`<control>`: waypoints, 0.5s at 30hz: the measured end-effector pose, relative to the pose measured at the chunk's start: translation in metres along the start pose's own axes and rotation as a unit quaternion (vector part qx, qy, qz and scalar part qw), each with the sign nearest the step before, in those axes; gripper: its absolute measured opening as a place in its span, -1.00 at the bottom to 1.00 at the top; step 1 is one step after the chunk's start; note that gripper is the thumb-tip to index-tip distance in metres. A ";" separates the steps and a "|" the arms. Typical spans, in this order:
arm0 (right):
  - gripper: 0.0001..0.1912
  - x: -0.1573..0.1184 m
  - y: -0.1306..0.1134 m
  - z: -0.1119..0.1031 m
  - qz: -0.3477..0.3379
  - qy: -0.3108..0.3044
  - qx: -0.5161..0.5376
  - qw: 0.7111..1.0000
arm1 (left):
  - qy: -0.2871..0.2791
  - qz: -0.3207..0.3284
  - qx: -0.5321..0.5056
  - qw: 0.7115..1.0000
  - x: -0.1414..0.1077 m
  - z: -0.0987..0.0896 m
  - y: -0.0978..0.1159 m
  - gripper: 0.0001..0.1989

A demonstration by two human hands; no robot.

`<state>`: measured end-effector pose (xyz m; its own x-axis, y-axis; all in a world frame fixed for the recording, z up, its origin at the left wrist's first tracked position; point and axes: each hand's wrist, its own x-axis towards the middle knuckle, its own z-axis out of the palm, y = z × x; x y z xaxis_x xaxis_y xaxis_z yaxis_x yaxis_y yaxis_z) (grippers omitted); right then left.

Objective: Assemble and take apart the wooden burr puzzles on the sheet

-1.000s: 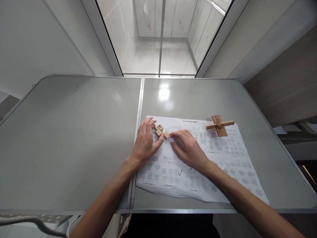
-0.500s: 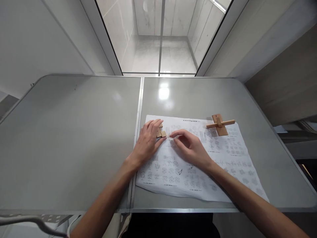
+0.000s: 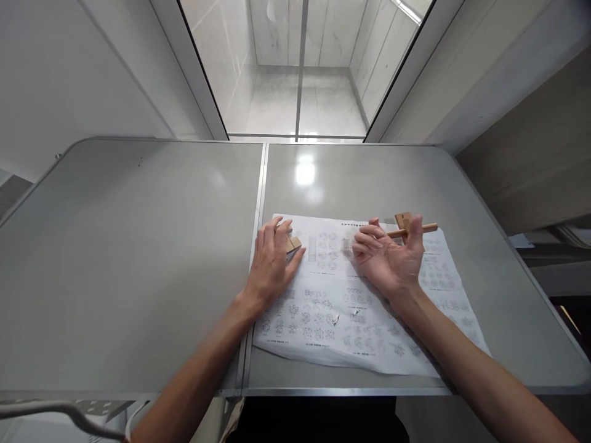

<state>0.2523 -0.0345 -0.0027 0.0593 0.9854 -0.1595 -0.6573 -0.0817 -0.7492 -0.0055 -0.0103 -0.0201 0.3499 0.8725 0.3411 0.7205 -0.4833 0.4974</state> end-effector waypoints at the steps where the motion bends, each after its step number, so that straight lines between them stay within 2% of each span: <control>1: -0.31 0.000 -0.002 -0.001 -0.011 -0.007 -0.028 1.000 | 0.000 0.001 -0.003 1.000 0.000 0.000 0.000 -0.42; 6: -0.28 0.001 -0.008 -0.008 -0.051 -0.028 -0.120 0.991 | 0.001 -0.002 -0.007 1.000 -0.001 0.001 0.000 -0.42; 12: -0.38 0.006 -0.008 -0.013 -0.037 0.029 -0.048 0.998 | -0.003 -0.002 -0.004 1.000 -0.001 0.000 0.001 -0.43; 15: -0.44 0.008 -0.008 -0.015 -0.046 0.014 -0.052 0.997 | -0.003 -0.002 -0.005 1.000 0.000 -0.001 0.001 -0.44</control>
<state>0.2690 -0.0283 -0.0077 0.1373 0.9851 -0.1035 -0.5668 -0.0075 -0.8238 -0.0050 -0.0114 -0.0192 0.3505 0.8751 0.3337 0.7158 -0.4801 0.5072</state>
